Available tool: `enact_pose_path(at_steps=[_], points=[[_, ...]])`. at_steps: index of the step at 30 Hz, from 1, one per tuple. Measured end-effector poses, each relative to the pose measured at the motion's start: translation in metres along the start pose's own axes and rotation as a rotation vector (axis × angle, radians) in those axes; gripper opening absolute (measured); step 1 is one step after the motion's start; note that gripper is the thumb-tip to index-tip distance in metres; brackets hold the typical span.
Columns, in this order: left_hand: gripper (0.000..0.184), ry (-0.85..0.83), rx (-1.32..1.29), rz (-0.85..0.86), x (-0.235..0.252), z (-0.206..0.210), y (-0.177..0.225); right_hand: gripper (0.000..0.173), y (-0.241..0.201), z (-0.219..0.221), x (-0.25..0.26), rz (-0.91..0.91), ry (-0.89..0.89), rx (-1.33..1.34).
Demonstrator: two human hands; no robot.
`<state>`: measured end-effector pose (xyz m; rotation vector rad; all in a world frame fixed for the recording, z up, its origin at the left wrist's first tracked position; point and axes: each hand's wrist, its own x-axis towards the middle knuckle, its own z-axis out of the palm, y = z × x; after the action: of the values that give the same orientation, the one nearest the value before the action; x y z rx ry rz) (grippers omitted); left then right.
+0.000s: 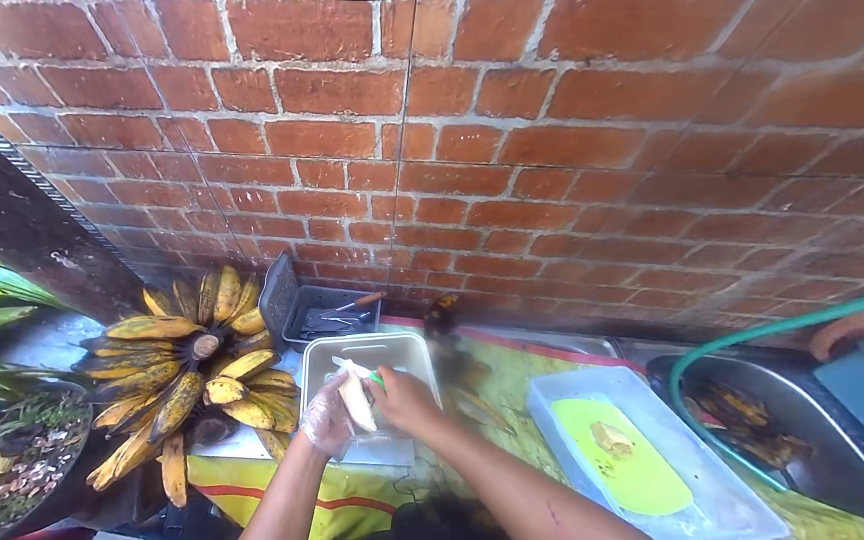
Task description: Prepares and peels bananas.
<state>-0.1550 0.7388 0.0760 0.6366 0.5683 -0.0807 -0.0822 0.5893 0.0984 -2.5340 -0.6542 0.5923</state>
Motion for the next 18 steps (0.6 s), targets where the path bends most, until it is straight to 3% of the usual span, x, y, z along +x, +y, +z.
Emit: enact_pose_path(at_steps=[3, 7, 10, 13, 16, 18], points=[[0.033, 0.069, 0.107, -0.05, 0.011, -0.011, -0.003, 0.043, 0.005, -0.006, 0.007, 0.011, 0.028, -0.082], [0.038, 0.201, 0.415, 0.082, 0.034, -0.021, 0.004, 0.042, 0.027, -0.011, 0.005, -0.019, 0.133, 0.022], [0.041, 0.364, 1.055, 0.105, 0.044, -0.012, 0.016, 0.041, 0.051, -0.012, -0.005, -0.049, 0.198, 0.181], [0.061, 0.458, 1.75, 0.046, 0.056, 0.001, 0.022, 0.04, 0.074, -0.012, -0.02, -0.043, 0.248, 0.312], [0.068, 0.444, 2.144, 0.01, 0.068, 0.003, 0.012, 0.039, 0.094, -0.008, -0.037, -0.045, 0.287, 0.411], [0.069, 0.446, 2.271, -0.06, 0.074, 0.004, 0.006, 0.039, 0.105, -0.005, -0.048, -0.016, 0.297, 0.465]])
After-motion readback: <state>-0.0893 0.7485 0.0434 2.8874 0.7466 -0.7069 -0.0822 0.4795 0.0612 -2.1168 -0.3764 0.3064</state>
